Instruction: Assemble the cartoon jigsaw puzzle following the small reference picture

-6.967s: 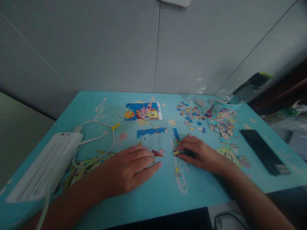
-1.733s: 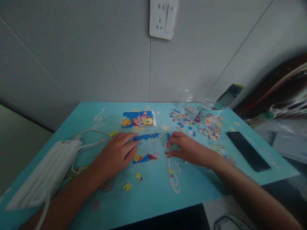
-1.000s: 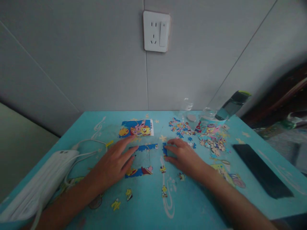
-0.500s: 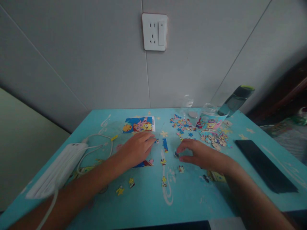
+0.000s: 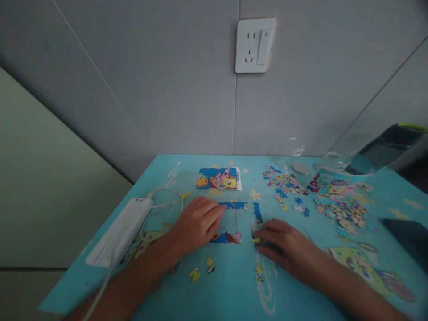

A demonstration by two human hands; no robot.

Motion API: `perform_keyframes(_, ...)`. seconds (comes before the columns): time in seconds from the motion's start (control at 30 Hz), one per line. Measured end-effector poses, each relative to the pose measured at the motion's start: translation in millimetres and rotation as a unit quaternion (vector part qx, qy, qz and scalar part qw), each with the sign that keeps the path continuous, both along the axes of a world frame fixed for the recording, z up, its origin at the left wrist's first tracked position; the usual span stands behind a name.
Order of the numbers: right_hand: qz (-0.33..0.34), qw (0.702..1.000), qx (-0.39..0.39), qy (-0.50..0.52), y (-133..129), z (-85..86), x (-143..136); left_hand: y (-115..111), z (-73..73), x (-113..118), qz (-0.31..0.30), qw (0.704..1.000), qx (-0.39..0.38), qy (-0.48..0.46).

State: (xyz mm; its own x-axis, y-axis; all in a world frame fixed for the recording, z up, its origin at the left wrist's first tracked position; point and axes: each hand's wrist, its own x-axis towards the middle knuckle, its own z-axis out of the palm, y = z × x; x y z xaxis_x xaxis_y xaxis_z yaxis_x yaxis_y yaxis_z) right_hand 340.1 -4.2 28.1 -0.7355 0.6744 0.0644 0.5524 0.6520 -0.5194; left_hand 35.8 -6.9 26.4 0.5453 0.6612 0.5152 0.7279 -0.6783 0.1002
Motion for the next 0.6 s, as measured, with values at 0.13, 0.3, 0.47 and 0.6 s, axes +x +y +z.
perform_keyframes(0.13,-0.007,1.000,-0.005,0.000,0,-1.3,0,-9,-5.5,9,0.009,0.999,-0.044,0.001)
perform_keyframes(0.3,-0.013,1.000,-0.025,-0.002,-1,3.5,2,-16,-3.4,8,-0.008,0.998,-0.068,-0.002)
perform_keyframes(0.47,-0.021,1.000,-0.021,0.007,-1,6.7,2,-21,-3.0,8,-0.033,0.997,-0.075,0.002)
perform_keyframes(0.6,-0.018,1.000,0.000,0.020,-2,4.6,-3,-25,-0.8,11,-0.073,0.995,-0.060,0.010)
